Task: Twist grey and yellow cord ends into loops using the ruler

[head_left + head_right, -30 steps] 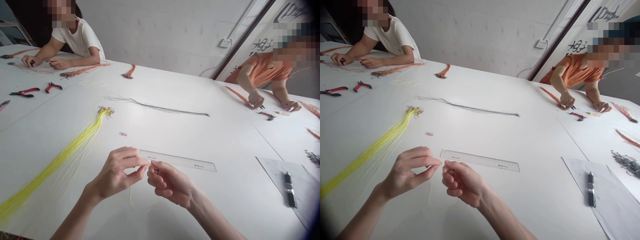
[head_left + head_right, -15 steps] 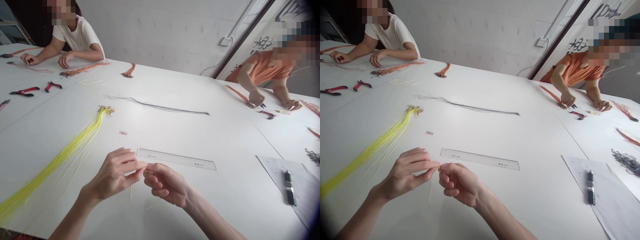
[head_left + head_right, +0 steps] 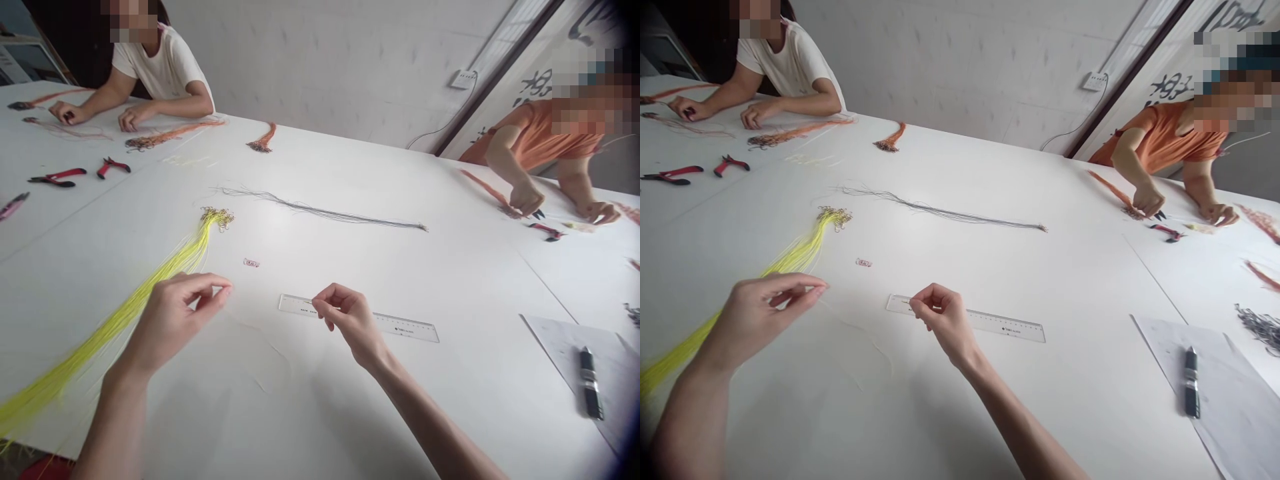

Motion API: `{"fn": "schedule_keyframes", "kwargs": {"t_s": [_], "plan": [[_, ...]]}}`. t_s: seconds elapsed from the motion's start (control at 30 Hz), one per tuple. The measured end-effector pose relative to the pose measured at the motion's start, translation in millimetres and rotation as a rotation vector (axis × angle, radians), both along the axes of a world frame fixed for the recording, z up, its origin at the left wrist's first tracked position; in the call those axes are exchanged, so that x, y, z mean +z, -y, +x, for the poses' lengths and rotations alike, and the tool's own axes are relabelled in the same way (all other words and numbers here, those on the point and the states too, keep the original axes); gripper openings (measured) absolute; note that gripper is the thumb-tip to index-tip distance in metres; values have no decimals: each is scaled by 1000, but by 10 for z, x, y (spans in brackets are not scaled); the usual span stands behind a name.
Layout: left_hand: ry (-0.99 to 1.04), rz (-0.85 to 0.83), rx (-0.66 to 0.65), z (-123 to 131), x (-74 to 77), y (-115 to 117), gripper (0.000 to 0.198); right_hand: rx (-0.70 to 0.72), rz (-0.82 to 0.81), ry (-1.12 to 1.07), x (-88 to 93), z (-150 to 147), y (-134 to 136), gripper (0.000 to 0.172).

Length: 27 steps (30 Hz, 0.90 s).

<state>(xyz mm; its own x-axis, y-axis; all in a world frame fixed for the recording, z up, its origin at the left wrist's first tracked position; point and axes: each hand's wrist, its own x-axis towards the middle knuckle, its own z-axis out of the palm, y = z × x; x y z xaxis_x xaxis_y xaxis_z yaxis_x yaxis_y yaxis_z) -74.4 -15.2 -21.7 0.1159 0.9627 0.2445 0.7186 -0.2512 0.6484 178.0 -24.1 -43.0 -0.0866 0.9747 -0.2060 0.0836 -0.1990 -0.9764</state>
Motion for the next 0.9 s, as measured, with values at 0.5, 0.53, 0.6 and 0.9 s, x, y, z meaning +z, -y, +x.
{"fn": "schedule_keyframes", "kwargs": {"t_s": [0.5,0.53,0.6,0.9], "plan": [[201,-388,-200,645,-175,-181,29,123,243,240,-93,-101,-231,11],[237,-425,-191,670,-211,-208,27,123,253,264,-120,-107,-248,11],[291,-457,-185,695,-277,-261,22,123,264,297,-166,-115,-277,11],[231,-340,-137,691,-499,-351,12,179,288,426,-294,-126,-392,13]]}}
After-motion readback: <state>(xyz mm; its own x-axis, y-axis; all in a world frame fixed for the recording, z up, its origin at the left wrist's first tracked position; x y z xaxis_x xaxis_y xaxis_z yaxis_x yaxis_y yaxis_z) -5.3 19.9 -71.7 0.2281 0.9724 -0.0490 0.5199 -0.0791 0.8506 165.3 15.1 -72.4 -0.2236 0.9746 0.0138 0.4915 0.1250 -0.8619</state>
